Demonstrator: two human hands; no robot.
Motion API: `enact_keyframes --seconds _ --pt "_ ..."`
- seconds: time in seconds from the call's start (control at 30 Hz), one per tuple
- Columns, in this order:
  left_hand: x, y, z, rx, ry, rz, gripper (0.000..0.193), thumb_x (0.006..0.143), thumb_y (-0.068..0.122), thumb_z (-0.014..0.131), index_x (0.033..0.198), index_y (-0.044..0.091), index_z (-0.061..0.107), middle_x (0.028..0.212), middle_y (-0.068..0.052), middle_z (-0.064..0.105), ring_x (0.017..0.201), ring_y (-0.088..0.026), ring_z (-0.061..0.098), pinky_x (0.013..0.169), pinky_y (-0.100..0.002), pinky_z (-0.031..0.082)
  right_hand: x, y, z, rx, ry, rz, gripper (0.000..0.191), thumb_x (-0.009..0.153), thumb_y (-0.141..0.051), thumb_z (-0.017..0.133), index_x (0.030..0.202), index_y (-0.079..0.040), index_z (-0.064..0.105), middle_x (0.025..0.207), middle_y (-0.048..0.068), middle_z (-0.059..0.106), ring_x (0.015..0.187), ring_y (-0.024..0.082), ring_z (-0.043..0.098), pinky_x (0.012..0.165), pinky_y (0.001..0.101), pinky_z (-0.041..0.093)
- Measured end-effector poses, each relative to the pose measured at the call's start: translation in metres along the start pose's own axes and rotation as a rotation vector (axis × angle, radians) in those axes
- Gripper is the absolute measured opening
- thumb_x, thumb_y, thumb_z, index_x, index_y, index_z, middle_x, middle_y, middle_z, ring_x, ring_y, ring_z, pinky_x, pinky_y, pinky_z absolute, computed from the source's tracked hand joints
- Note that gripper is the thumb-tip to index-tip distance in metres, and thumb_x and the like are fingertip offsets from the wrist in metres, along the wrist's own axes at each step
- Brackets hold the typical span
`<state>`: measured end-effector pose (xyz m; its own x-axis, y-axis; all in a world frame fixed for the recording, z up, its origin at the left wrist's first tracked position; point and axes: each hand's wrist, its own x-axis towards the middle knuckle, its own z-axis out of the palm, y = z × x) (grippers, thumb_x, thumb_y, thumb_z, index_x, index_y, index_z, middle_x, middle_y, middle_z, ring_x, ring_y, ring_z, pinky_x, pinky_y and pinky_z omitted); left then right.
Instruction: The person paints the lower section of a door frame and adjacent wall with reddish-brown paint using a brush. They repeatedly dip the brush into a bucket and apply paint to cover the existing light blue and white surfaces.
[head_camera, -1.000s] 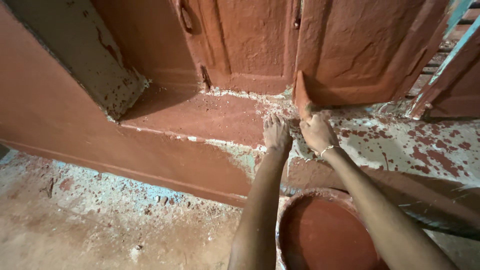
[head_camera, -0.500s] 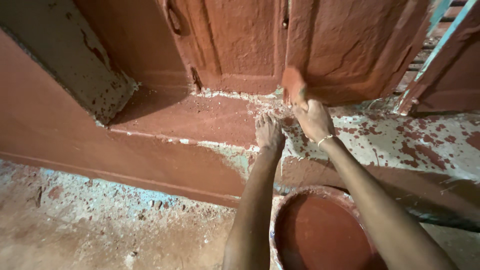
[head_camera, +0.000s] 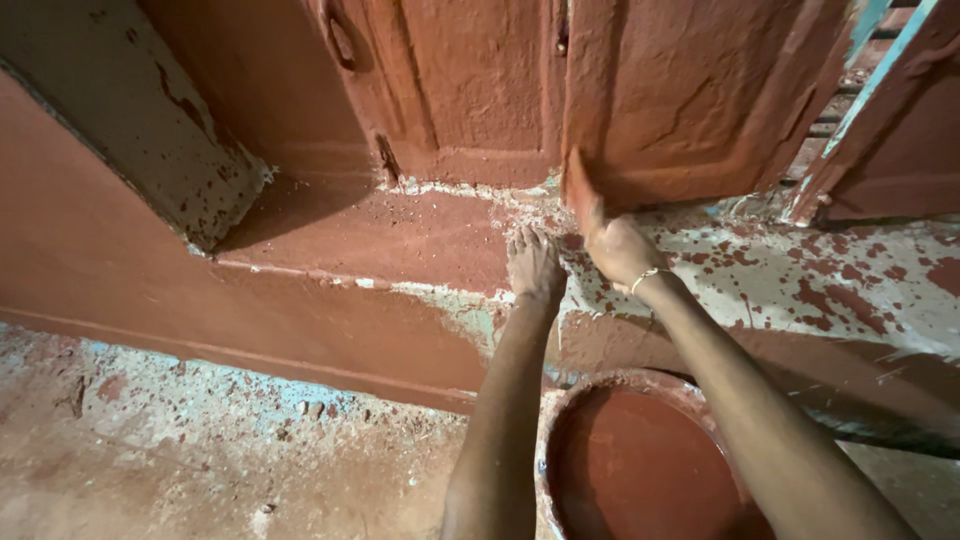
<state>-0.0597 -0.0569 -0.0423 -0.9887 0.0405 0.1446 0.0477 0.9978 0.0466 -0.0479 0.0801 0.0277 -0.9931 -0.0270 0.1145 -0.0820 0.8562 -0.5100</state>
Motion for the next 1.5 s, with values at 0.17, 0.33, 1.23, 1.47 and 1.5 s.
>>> enact_keyframes --seconds 0.17,0.33,1.23,1.47,1.5 --pt "-0.004 -0.002 -0.009 0.003 -0.108 0.02 0.06 0.1 0.025 0.045 0.153 0.003 0.029 0.164 -0.022 0.024 0.153 -0.034 0.024 0.125 -0.045 0.02 -0.007 0.01 -0.006 0.055 -0.54 0.209 0.085 0.098 -0.075 0.026 0.074 -0.008 0.074 0.057 0.007 0.059 0.044 0.019 0.049 0.042 0.0355 0.038" --pt "0.001 0.003 0.0 -0.041 0.007 -0.013 0.066 0.097 0.023 0.051 0.154 -0.005 0.03 0.161 -0.025 0.03 0.15 -0.035 0.029 0.123 -0.044 0.023 0.007 0.0 -0.02 0.129 0.033 0.038 0.063 0.106 -0.053 0.04 0.074 -0.005 0.065 0.061 0.004 0.057 0.046 0.014 0.047 0.042 0.0345 0.038" --pt "0.005 0.001 0.008 0.014 -0.043 0.049 0.058 0.101 0.022 0.043 0.153 -0.002 0.035 0.163 -0.022 0.029 0.152 -0.036 0.028 0.124 -0.046 0.023 -0.007 -0.027 -0.039 0.228 0.154 0.027 0.047 0.101 -0.049 0.059 0.08 -0.006 0.058 0.063 0.005 0.053 0.051 0.017 0.05 0.046 0.0349 0.041" --pt "0.011 0.0 0.015 -0.054 0.03 0.048 0.059 0.1 0.022 0.042 0.153 -0.005 0.035 0.161 -0.024 0.033 0.15 -0.035 0.03 0.123 -0.044 0.025 0.003 -0.045 -0.046 0.239 0.638 -0.233 0.043 0.107 -0.044 0.061 0.094 -0.003 0.056 0.078 0.015 0.061 0.07 0.025 0.06 0.061 0.0421 0.047" --pt "0.01 -0.001 0.015 -0.086 0.035 0.031 0.06 0.1 0.023 0.042 0.153 -0.005 0.035 0.161 -0.024 0.033 0.15 -0.035 0.031 0.122 -0.043 0.025 0.001 -0.045 -0.045 0.24 0.541 -0.18 0.046 0.105 -0.045 0.06 0.091 -0.002 0.056 0.076 0.016 0.061 0.067 0.026 0.061 0.061 0.0434 0.048"
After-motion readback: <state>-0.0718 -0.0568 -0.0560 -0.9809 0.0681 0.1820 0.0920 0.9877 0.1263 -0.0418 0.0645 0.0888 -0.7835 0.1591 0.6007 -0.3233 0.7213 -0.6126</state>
